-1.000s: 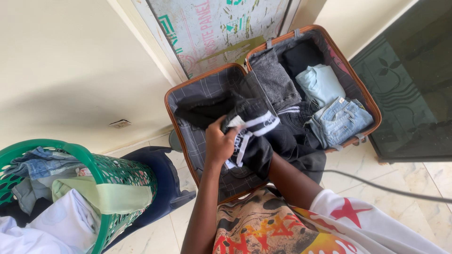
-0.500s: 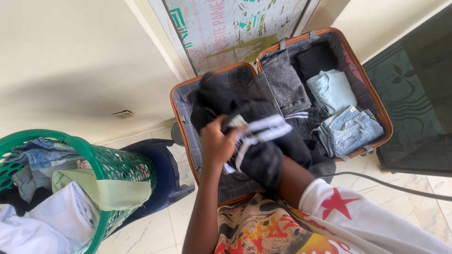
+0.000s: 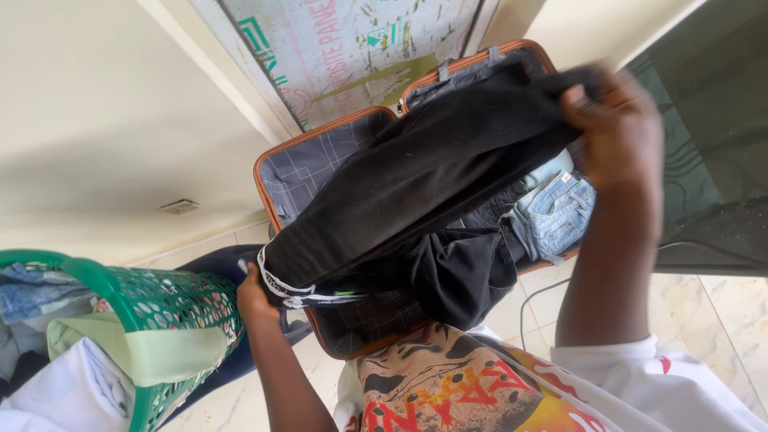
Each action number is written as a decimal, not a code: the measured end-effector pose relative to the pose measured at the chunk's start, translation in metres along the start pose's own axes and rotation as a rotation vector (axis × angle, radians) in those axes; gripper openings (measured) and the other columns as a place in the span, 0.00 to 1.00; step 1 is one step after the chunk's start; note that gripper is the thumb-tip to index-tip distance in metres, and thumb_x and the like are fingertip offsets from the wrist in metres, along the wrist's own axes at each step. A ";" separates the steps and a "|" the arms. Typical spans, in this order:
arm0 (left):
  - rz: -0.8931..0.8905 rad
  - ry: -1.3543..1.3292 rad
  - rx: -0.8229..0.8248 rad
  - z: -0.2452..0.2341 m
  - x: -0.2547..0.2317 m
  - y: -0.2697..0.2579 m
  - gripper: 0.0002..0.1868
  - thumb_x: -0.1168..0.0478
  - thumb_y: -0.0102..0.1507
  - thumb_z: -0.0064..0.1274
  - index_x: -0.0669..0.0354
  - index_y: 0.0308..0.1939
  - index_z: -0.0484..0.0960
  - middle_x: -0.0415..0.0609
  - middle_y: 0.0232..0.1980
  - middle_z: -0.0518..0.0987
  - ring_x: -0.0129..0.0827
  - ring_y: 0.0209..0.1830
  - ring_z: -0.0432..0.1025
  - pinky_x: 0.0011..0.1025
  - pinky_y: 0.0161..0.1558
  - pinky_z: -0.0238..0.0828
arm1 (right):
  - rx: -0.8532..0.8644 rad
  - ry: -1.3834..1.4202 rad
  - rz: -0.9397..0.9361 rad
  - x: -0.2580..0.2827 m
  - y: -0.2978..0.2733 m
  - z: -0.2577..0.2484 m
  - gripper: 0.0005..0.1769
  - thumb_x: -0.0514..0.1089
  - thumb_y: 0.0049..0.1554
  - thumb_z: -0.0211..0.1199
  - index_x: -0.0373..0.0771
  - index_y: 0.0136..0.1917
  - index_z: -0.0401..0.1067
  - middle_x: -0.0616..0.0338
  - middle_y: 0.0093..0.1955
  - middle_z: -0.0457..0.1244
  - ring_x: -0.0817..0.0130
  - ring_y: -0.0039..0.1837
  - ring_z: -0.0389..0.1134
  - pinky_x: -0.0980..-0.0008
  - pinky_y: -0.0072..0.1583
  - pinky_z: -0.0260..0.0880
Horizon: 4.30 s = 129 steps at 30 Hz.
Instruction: The person picks up various items of clothing from a laundry basket and places them into an open suitcase, folding and arranging the garments to fit.
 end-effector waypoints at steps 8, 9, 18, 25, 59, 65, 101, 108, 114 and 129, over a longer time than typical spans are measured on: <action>0.217 0.159 -0.106 0.058 0.008 -0.017 0.43 0.37 0.68 0.52 0.76 0.69 0.69 0.68 0.67 0.74 0.57 0.65 0.70 0.52 0.64 0.66 | -0.241 0.167 -0.174 -0.012 0.006 -0.053 0.05 0.34 0.71 0.63 0.36 0.55 0.68 0.58 0.49 0.69 0.75 0.49 0.71 0.74 0.55 0.76; 0.303 0.337 -0.109 0.073 0.010 -0.040 0.48 0.36 0.66 0.54 0.73 0.73 0.59 0.67 0.71 0.68 0.57 0.69 0.65 0.51 0.67 0.61 | -0.213 0.132 -0.135 -0.027 0.002 -0.048 0.05 0.35 0.70 0.65 0.36 0.56 0.69 0.60 0.50 0.69 0.76 0.50 0.71 0.75 0.56 0.75; 0.193 1.189 0.007 0.140 0.111 -0.107 0.52 0.38 0.57 0.62 0.66 0.74 0.59 0.67 0.72 0.67 0.57 0.71 0.66 0.48 0.67 0.66 | -0.366 -0.958 -0.194 -0.035 -0.050 -0.038 0.41 0.48 0.54 0.76 0.33 0.73 0.59 0.38 0.63 0.62 0.46 0.62 0.61 0.52 0.62 0.62; 0.223 0.835 -0.144 0.104 0.158 -0.030 0.21 0.58 0.60 0.53 0.73 0.51 0.79 0.67 0.49 0.81 0.53 0.45 0.76 0.47 0.47 0.72 | 0.472 -1.192 0.110 -0.167 -0.168 0.078 0.76 0.67 0.34 0.81 0.47 0.84 0.43 0.27 0.78 0.44 0.22 0.81 0.39 0.30 0.74 0.39; -0.369 -0.134 0.058 0.036 0.182 -0.058 0.23 0.53 0.70 0.40 0.51 0.69 0.63 0.59 0.66 0.70 0.58 0.64 0.68 0.63 0.58 0.70 | 0.189 -0.962 0.160 -0.192 -0.129 0.018 0.09 0.49 0.50 0.72 0.46 0.43 0.82 0.65 0.37 0.70 0.64 0.49 0.67 0.59 0.63 0.60; 0.116 -0.534 0.365 0.107 0.067 -0.115 0.27 0.52 0.69 0.43 0.57 0.71 0.68 0.54 0.70 0.71 0.47 0.70 0.67 0.49 0.64 0.69 | 0.431 -1.041 0.002 -0.141 -0.111 0.047 0.27 0.57 0.47 0.76 0.46 0.57 0.76 0.58 0.54 0.69 0.57 0.58 0.65 0.56 0.62 0.64; 0.251 -0.677 0.307 0.286 -0.038 -0.277 0.08 0.68 0.62 0.56 0.68 0.41 0.75 0.48 0.40 0.77 0.28 0.37 0.75 0.28 0.41 0.73 | 0.876 -0.663 -0.035 -0.082 -0.142 0.066 0.49 0.56 0.43 0.81 0.34 0.69 0.64 0.43 0.66 0.64 0.48 0.69 0.62 0.54 0.67 0.63; 0.372 -0.872 0.678 0.277 -0.034 -0.297 0.05 0.65 0.73 0.54 0.64 0.45 0.76 0.46 0.41 0.78 0.30 0.42 0.74 0.30 0.46 0.72 | 0.879 -0.566 -0.002 -0.165 -0.157 0.088 0.46 0.49 0.35 0.85 0.35 0.63 0.69 0.40 0.70 0.61 0.43 0.72 0.58 0.53 0.68 0.59; 0.317 -0.583 0.617 0.255 -0.065 -0.320 0.12 0.58 0.68 0.51 0.64 0.49 0.76 0.50 0.46 0.82 0.36 0.46 0.79 0.35 0.50 0.77 | 0.663 -0.327 -0.062 -0.134 -0.147 0.076 0.23 0.35 0.47 0.71 0.37 0.57 0.75 0.55 0.53 0.72 0.61 0.54 0.76 0.64 0.58 0.75; 0.499 0.186 0.217 0.198 -0.074 -0.276 0.14 0.73 0.59 0.56 0.61 0.48 0.83 0.53 0.38 0.79 0.29 0.31 0.69 0.26 0.30 0.60 | 0.052 -0.670 -0.563 0.071 -0.086 -0.019 0.21 0.20 0.45 0.64 0.40 0.46 0.81 0.63 0.33 0.59 0.71 0.32 0.57 0.66 0.32 0.52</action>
Point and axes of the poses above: each hand's wrist, its own y-axis towards the middle knuckle, its own z-axis out of the palm, x = y × z, the point moved 9 cm from there along y, towards the middle knuckle
